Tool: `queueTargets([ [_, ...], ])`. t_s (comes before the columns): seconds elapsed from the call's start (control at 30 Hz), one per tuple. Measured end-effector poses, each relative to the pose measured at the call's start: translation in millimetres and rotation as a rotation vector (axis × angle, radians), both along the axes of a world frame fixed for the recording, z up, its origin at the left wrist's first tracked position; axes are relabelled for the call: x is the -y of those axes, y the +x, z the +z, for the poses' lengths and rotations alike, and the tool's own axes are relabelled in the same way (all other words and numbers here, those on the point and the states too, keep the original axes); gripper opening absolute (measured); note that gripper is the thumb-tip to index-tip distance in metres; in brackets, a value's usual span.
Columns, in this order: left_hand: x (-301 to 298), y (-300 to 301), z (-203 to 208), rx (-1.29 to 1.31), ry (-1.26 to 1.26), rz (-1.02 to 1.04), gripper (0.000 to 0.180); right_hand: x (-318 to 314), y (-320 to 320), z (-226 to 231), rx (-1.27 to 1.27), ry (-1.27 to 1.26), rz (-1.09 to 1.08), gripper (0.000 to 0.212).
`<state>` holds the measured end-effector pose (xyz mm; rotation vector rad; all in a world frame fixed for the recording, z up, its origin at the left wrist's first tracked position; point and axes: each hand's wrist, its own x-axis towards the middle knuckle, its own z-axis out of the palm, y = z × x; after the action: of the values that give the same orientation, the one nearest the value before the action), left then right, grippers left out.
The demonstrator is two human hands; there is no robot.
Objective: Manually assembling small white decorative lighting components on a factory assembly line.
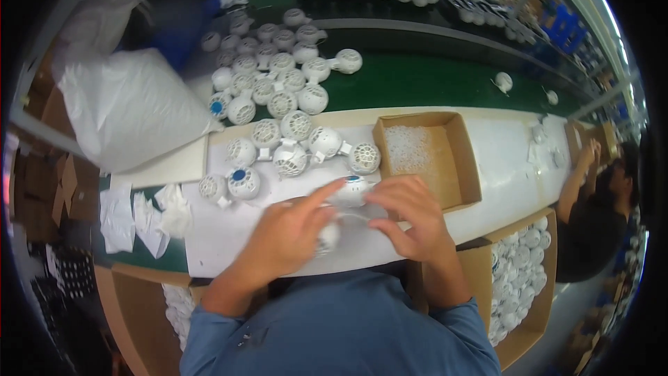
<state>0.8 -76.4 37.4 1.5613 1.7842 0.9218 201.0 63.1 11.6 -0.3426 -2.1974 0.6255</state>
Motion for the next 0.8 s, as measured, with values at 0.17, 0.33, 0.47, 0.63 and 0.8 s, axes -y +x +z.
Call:
queueTargets([
  [0.17, 135.1, -86.1, -22.6, 0.080, 0.032, 0.778, 0.037, -42.2, 12.6, -34.2, 0.129, -0.184, -0.317, 0.021],
  [0.33, 276.9, -92.3, -41.7, -0.337, -0.300, 1.345, 0.035, -60.7, 15.8, -67.0, 0.636, -0.326, -0.421, 0.018],
  [0.47, 286.0, -81.1, -45.3, -0.614, -0.508, 1.323, 0.037, -60.0, 12.1, -65.7, 0.668, -0.385, -0.469, 0.013],
  [0.63, 167.4, -81.4, -59.6, -0.396, 0.021, 0.920, 0.034, -65.4, 13.8, -75.9, 0.517, -0.473, -0.479, 0.011],
  [0.8, 23.3, -56.0, -79.5, -0.623, 0.250, 0.480, 0.042, -67.2, 10.0, -72.5, 0.171, -0.580, -0.466, 0.013],
])
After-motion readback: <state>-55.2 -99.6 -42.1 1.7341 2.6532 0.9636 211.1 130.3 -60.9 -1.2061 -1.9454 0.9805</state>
